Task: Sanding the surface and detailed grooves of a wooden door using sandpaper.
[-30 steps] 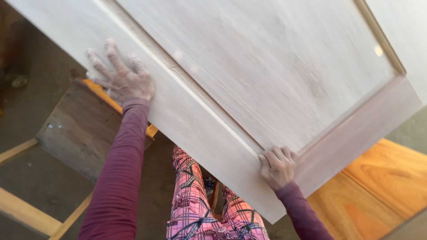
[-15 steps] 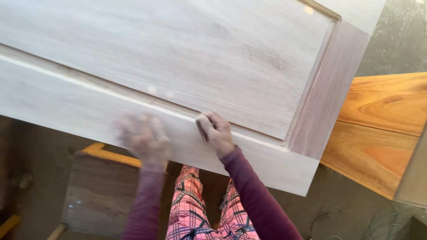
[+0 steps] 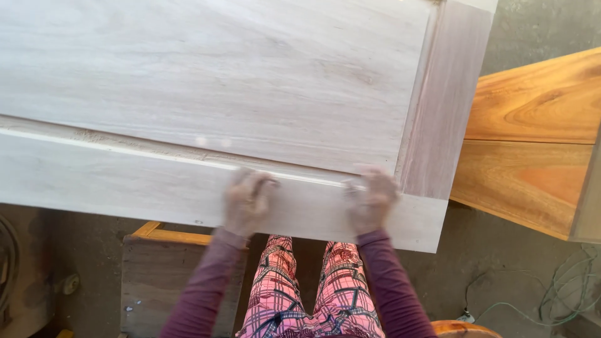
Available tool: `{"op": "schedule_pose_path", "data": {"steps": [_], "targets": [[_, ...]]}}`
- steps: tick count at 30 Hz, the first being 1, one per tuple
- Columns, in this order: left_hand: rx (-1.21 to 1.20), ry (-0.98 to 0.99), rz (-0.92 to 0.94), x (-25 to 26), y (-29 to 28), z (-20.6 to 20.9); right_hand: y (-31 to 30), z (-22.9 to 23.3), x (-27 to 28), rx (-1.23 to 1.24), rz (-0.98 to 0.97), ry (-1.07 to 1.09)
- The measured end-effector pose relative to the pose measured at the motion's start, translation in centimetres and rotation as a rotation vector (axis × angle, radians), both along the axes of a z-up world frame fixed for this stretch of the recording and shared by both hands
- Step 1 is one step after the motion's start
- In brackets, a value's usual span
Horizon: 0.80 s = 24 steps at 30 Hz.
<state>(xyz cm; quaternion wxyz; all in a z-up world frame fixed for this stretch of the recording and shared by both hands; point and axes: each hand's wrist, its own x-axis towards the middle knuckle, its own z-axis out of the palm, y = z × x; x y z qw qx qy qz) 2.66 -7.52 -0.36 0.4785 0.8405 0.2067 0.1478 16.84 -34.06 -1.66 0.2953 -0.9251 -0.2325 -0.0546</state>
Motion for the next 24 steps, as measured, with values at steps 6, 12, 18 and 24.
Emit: {"op": "schedule_pose_path", "data": {"steps": [6, 12, 18, 24], "targets": [[0.969, 0.103, -0.010, -0.2, 7.0, -0.1, -10.1, -5.1, 6.0, -0.383, -0.538, 0.046], [0.573, 0.075, -0.386, 6.8, -3.1, -0.5, -9.8, -4.4, 6.1, -0.384, -0.557, 0.141], [0.590, 0.003, -0.576, 11.4, -14.8, -6.4, -10.3, -4.8, 6.7, -0.401, -0.534, 0.082], [0.588, 0.139, -0.517, 5.5, -0.1, -0.2, -10.5, -3.5, 7.8, -0.353, -0.532, 0.234]]}}
